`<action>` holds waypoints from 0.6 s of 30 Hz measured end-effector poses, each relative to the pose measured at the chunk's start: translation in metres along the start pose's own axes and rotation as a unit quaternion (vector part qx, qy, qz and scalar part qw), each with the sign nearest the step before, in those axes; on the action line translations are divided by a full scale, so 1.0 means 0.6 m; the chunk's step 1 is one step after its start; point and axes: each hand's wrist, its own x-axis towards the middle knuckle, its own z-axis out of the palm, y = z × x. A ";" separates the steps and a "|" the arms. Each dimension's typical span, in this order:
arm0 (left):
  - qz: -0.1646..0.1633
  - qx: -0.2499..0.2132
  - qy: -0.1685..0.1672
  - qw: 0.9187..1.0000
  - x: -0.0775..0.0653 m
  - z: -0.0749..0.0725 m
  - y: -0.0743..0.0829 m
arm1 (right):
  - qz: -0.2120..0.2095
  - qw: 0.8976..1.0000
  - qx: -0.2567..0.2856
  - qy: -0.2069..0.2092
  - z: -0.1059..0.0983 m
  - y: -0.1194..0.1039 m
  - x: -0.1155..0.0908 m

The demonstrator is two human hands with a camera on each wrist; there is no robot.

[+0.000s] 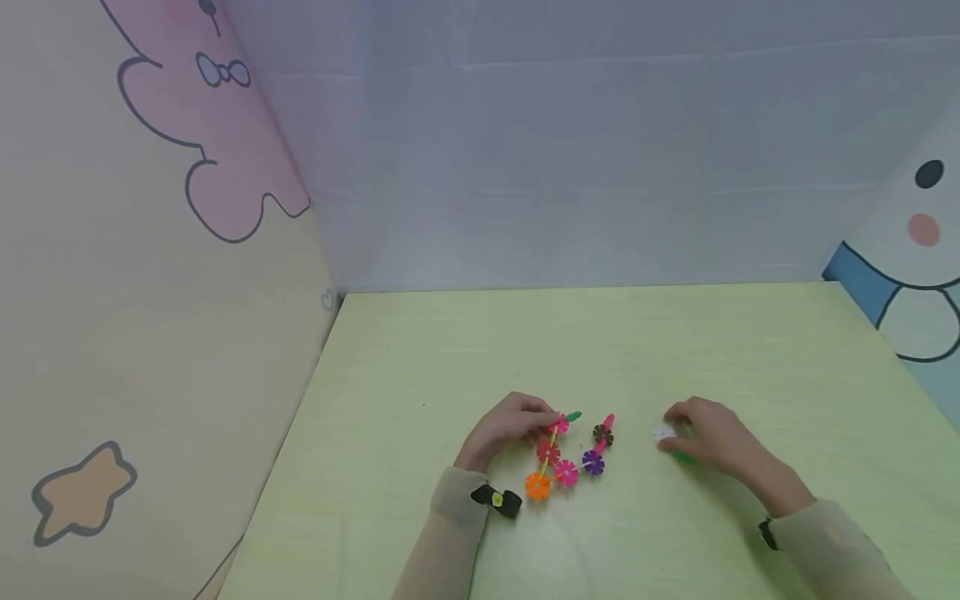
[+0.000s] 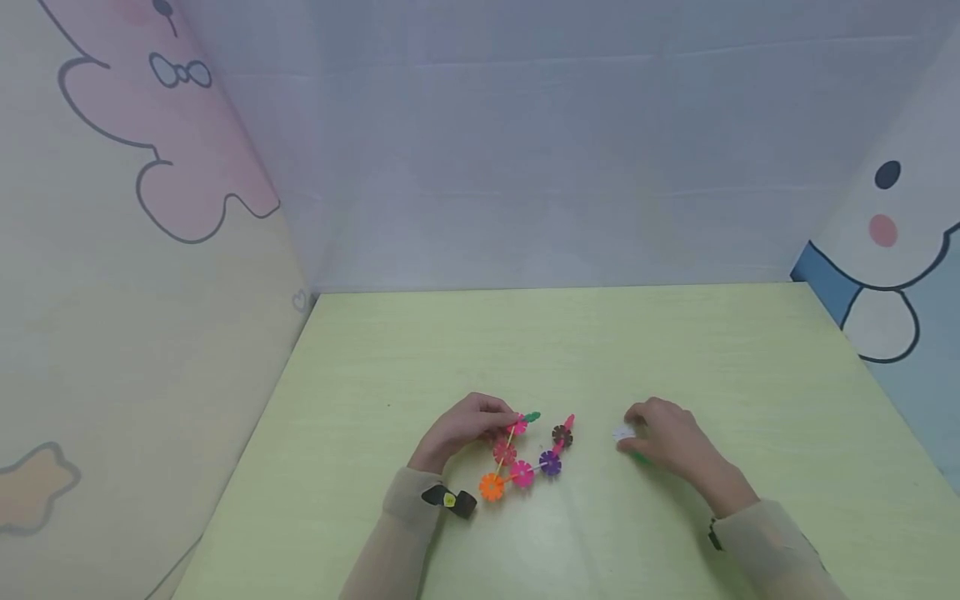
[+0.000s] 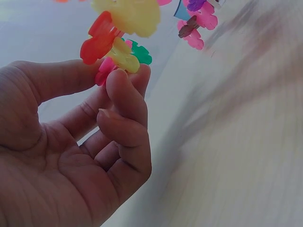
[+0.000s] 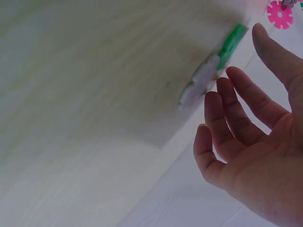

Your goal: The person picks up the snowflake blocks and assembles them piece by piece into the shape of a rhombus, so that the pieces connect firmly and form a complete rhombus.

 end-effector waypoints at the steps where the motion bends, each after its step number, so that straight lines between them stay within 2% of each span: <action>1: 0.000 0.000 0.001 1.000 0.000 0.000 0.000 | -0.001 1.000 -0.002 0.000 0.001 0.001 0.001; 5: 0.000 0.003 0.003 1.000 0.001 0.001 -0.001 | -0.005 1.000 -0.008 -0.006 0.004 0.004 0.005; 11: 0.003 0.006 0.005 1.000 0.003 0.002 -0.003 | 0.015 0.999 0.014 -0.025 0.005 0.003 0.012; 18: 0.006 0.005 0.001 1.000 0.004 0.002 -0.003 | 0.023 0.999 0.037 -0.007 0.009 0.004 0.015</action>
